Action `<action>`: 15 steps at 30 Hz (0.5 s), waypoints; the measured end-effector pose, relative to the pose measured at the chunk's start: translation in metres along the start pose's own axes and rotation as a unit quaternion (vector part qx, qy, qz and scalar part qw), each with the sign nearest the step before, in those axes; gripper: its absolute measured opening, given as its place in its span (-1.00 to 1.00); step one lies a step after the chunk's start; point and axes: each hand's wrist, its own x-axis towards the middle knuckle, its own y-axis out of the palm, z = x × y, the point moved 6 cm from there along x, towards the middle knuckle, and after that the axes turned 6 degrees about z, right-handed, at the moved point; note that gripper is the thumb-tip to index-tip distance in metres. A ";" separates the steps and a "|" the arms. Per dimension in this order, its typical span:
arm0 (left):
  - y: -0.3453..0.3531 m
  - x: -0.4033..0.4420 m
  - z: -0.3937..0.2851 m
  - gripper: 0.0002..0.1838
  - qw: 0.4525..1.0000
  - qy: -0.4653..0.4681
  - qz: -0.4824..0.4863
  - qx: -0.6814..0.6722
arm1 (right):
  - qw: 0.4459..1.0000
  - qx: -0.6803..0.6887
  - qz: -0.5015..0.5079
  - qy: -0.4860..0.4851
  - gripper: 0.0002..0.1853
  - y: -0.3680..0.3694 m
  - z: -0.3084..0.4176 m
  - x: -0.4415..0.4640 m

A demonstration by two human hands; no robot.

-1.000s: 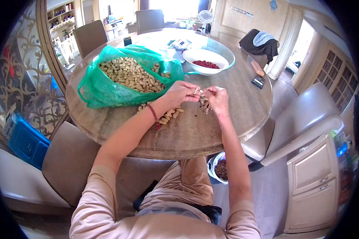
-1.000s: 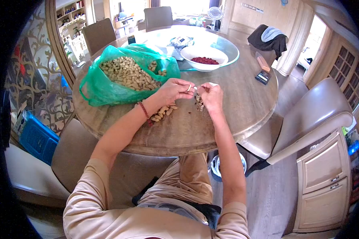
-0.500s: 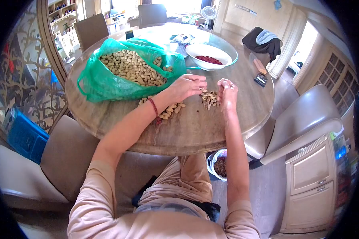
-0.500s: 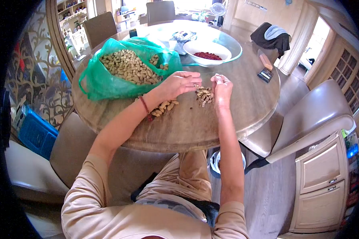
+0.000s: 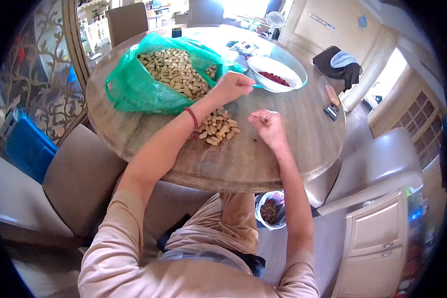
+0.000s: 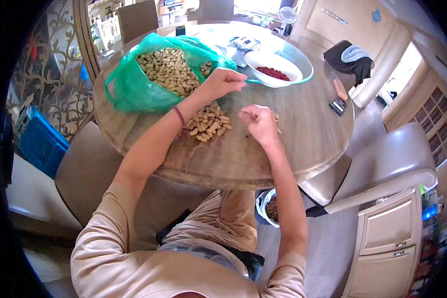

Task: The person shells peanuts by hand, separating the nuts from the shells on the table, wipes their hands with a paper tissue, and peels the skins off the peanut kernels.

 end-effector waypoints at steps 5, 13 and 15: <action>0.005 -0.001 0.002 -0.77 0.999 -0.014 0.022 0.041 | 0.984 -0.155 0.036 -0.074 -0.87 0.021 0.027 0.009; 0.008 -0.001 -0.007 -0.77 0.991 0.039 0.035 0.121 | 0.980 -0.157 0.068 -0.098 -0.84 0.035 0.027 0.008; 0.007 -0.002 -0.008 -0.78 0.993 0.021 0.032 0.111 | 0.987 -0.139 0.023 -0.079 -0.85 0.027 0.026 0.003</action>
